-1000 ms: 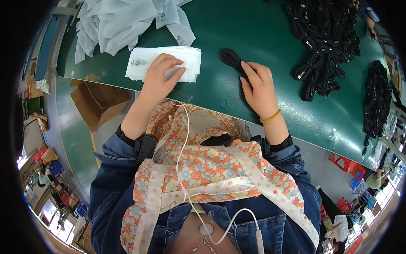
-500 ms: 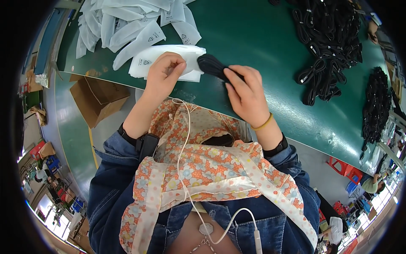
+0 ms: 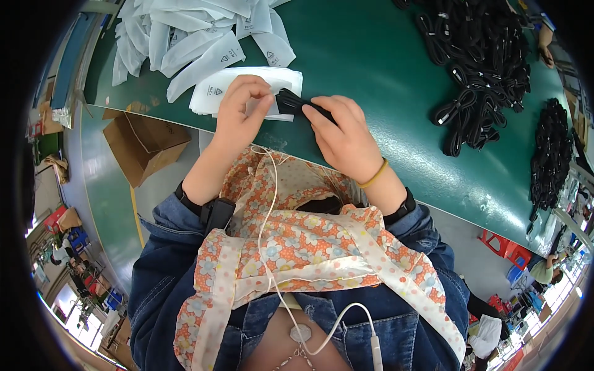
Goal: The person bags black cables by hand, picking up a cable, sliding it into a white plastic bag, and placing the bagged cable onto a pile on the table.
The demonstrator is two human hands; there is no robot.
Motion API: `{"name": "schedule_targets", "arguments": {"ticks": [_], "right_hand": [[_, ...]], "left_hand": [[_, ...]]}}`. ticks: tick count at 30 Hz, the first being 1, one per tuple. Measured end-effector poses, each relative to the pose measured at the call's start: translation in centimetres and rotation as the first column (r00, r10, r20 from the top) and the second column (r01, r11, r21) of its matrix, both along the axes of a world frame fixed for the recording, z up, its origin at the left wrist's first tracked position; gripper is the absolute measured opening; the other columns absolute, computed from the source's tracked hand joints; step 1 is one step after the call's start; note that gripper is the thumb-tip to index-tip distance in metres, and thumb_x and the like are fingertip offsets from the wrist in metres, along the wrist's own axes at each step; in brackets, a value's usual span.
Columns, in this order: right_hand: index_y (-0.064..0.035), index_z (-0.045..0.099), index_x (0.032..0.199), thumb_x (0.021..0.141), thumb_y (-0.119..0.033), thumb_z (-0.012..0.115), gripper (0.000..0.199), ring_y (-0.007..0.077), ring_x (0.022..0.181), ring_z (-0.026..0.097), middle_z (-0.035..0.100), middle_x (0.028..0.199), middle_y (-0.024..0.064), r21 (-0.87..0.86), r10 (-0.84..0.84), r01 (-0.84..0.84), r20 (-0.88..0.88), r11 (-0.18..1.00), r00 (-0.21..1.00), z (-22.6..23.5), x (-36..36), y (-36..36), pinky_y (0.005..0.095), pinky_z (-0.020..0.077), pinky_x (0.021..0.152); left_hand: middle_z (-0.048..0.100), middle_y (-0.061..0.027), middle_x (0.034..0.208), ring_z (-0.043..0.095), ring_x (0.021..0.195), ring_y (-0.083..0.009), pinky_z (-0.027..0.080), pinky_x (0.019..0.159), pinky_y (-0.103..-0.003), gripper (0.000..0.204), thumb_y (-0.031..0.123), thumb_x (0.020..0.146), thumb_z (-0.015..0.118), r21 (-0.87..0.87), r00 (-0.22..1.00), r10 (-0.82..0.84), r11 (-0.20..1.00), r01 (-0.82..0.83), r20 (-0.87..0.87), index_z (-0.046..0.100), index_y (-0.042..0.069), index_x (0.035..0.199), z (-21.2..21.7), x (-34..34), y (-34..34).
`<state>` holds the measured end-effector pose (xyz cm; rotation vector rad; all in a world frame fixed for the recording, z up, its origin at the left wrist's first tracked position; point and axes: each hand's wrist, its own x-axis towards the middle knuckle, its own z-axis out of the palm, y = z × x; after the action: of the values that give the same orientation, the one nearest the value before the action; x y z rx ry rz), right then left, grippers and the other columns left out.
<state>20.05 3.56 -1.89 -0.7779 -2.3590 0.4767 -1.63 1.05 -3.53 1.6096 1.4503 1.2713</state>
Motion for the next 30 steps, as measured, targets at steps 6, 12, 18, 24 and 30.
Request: {"name": "schedule_targets", "arguments": {"ticks": [6,12,18,24,30], "right_hand": [[-0.0025,0.061,0.112,0.071,-0.001,0.071,0.043,0.0344,0.102,0.054,0.058,0.111,0.013,-0.105,-0.159,0.166,0.069,0.981,0.985,-0.3,-0.6,0.2,0.0413,0.0442,0.09],[-0.0028,0.058,0.116,0.07,0.0,0.073,0.049,0.0304,0.103,0.056,0.058,0.113,0.015,-0.25,-0.104,0.089,-0.047,0.964,0.994,0.0,1.1,0.2,0.037,0.0457,0.091],[-0.0025,0.056,0.115,0.071,0.003,0.073,0.048,0.0278,0.101,0.06,0.06,0.114,0.0167,-0.396,-0.153,0.037,-0.265,0.918,0.952,3.2,-0.2,0.7,0.0353,0.0487,0.087],[-0.0026,0.051,0.115,0.071,0.014,0.068,0.05,0.0275,0.096,0.062,0.057,0.116,0.0208,-0.007,0.114,-0.13,-0.439,0.992,0.891,6.3,0.6,0.9,0.0349,0.0529,0.081],[-0.0015,0.05,0.114,0.071,0.02,0.064,0.051,0.0239,0.092,0.062,0.052,0.118,0.0227,0.272,0.066,0.01,-0.269,0.962,0.961,8.7,2.6,0.9,0.032,0.0535,0.075]], "left_hand": [[0.056,-0.0088,0.095,0.054,0.09,-0.028,0.044,0.08,-0.036,0.012,0.003,0.077,0.067,0.145,0.965,-0.043,0.986,0.083,-0.258,0.061,0.003,0.087,0.0,-0.1,0.2],[0.055,-0.0093,0.095,0.053,0.091,-0.0281,0.044,0.079,-0.037,0.013,0.002,0.075,0.068,0.241,0.903,-0.088,0.948,0.205,-0.42,0.06,0.003,0.085,1.7,0.9,0.3],[0.054,-0.0095,0.095,0.053,0.089,-0.0254,0.044,0.077,-0.033,0.01,0.001,0.078,0.065,0.198,0.968,-0.25,0.951,0.24,0.032,0.058,0.002,0.085,5.3,2.9,1.2],[0.052,-0.0084,0.091,0.052,0.088,-0.0197,0.043,0.077,-0.028,0.008,0.001,0.082,0.063,0.039,0.83,-0.221,0.971,0.235,0.512,0.056,0.002,0.086,8.1,2.9,0.7],[0.05,-0.0069,0.098,0.05,0.087,-0.0129,0.041,0.076,-0.024,0.006,0.006,0.088,0.059,0.168,0.942,-0.331,0.933,0.318,0.052,0.056,0.002,0.091,11.2,1.4,2.9]]}}
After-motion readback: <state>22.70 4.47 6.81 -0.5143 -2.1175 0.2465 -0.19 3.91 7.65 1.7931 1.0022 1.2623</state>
